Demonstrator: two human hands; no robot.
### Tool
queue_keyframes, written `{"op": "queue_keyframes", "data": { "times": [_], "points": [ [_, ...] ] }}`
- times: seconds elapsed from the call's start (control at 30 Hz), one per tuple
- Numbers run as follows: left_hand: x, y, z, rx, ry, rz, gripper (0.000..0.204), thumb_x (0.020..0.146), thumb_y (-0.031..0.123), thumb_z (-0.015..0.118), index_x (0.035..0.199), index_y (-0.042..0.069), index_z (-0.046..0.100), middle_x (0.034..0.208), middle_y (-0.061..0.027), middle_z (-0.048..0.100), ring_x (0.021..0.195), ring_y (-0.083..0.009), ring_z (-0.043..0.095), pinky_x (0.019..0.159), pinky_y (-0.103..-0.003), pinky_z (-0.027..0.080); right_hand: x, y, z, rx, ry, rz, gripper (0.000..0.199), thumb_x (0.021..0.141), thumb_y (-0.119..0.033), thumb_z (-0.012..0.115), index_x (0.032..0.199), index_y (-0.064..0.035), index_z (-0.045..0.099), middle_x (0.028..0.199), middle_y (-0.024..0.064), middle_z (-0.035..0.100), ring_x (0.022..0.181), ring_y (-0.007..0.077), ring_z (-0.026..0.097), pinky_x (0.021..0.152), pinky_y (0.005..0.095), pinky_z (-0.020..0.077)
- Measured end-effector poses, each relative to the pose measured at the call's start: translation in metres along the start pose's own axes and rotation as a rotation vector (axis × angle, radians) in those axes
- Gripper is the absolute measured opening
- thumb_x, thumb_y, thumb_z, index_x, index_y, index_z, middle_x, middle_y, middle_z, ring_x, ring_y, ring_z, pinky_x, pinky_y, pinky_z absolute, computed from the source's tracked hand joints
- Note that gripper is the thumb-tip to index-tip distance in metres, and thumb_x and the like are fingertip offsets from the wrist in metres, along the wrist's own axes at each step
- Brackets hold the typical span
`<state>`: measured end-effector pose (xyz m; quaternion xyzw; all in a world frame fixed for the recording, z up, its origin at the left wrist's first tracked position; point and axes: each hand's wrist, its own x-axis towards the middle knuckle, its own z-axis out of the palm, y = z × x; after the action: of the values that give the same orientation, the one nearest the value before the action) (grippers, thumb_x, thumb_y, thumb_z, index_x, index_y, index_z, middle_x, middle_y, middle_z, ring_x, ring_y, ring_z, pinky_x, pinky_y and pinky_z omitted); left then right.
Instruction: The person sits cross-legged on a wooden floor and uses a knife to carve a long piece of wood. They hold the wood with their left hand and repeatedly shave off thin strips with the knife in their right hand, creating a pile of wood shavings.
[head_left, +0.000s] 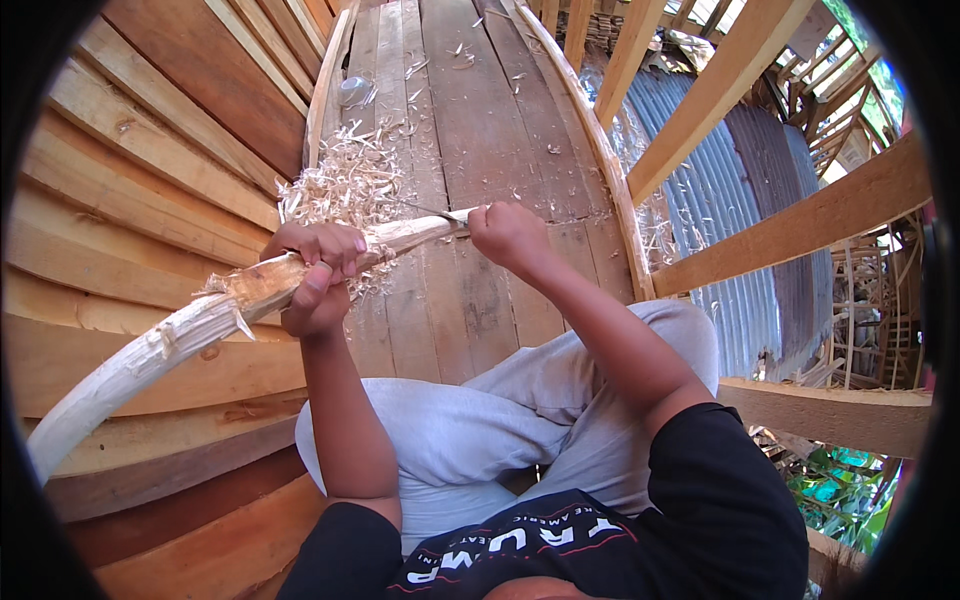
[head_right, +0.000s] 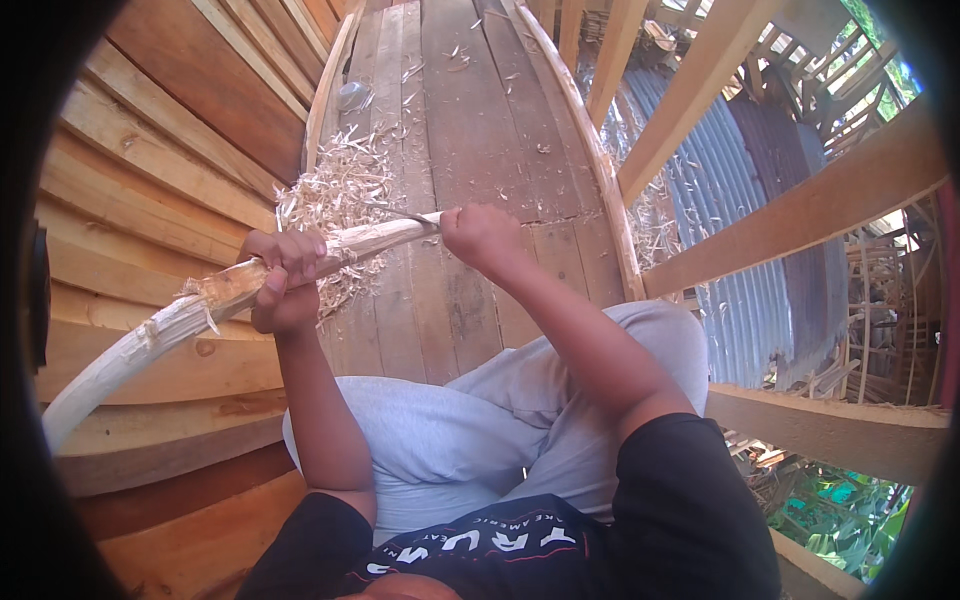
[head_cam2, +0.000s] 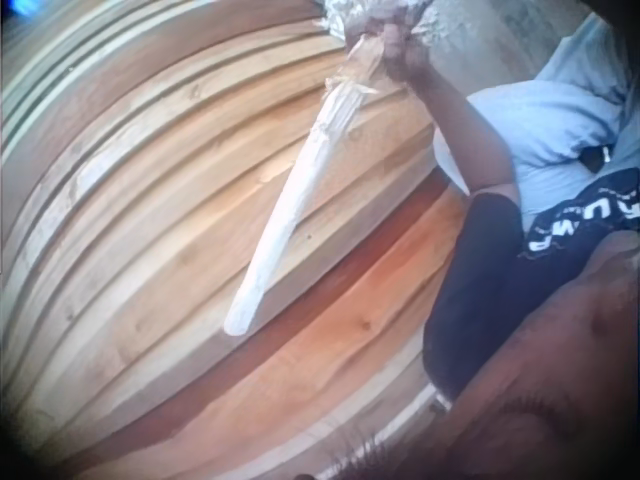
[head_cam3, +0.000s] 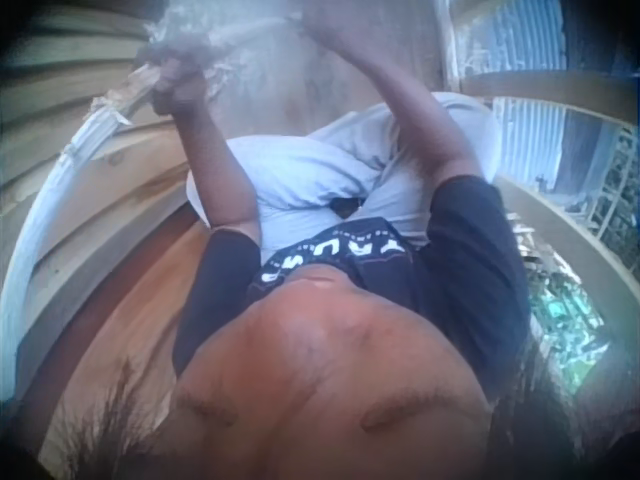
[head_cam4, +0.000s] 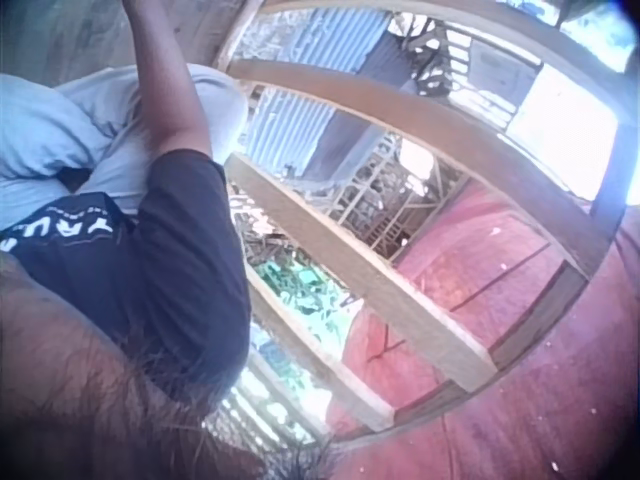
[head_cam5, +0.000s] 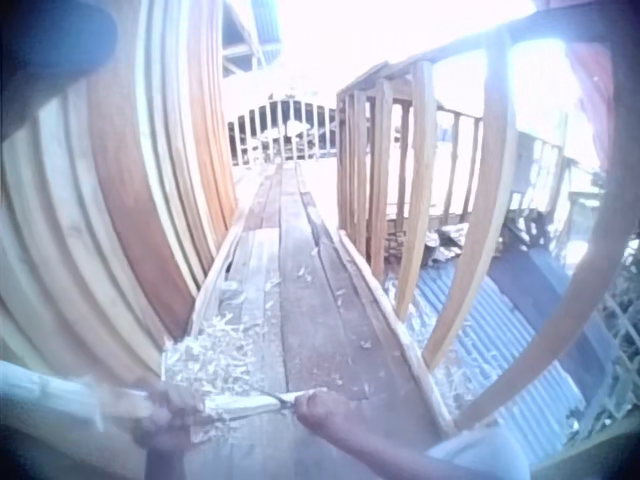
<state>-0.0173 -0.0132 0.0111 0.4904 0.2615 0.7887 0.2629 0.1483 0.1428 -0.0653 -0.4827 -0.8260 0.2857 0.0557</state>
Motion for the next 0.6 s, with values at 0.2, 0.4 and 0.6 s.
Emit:
{"op": "queue_keyframes", "data": {
  "times": [0.2,0.4,0.6],
  "points": [
    [0.000,0.001,-0.016,-0.029,-0.017,-0.009,0.020,0.073,0.013,0.058,0.077,0.008,0.040,0.059,-0.0029,0.039,0.059,-0.0169,0.044,0.071,-0.038,0.042,0.033,0.083,0.026,-0.049,0.043,0.127,0.050,0.090,-0.035,0.033,0.094,0.0016,0.067,0.099,0.0267,0.064,0.093,0.0447,0.061,0.087,0.0499,0.0466],
    [0.006,-0.006,0.010,-0.021,-0.153,0.009,0.019,0.071,0.010,0.061,0.076,0.005,0.043,0.058,-0.0055,0.046,0.054,-0.0171,0.047,0.067,-0.038,0.046,-0.005,-0.008,-0.005,0.066,0.008,0.026,0.051,0.090,-0.034,0.033,0.091,0.0034,0.067,0.096,0.0273,0.064,0.092,0.0459,0.061,0.087,0.0495,0.0468],
    [0.000,-0.003,-0.010,-0.024,0.069,-0.006,0.022,0.070,0.013,0.058,0.079,0.007,0.039,0.061,-0.0045,0.040,0.059,-0.0167,0.043,0.073,-0.039,0.043,0.007,0.012,0.008,0.037,0.006,0.012,0.051,0.089,-0.034,0.034,0.085,0.0021,0.069,0.089,0.0243,0.066,0.085,0.0424,0.064,0.080,0.0495,0.0492]
  ]
}}
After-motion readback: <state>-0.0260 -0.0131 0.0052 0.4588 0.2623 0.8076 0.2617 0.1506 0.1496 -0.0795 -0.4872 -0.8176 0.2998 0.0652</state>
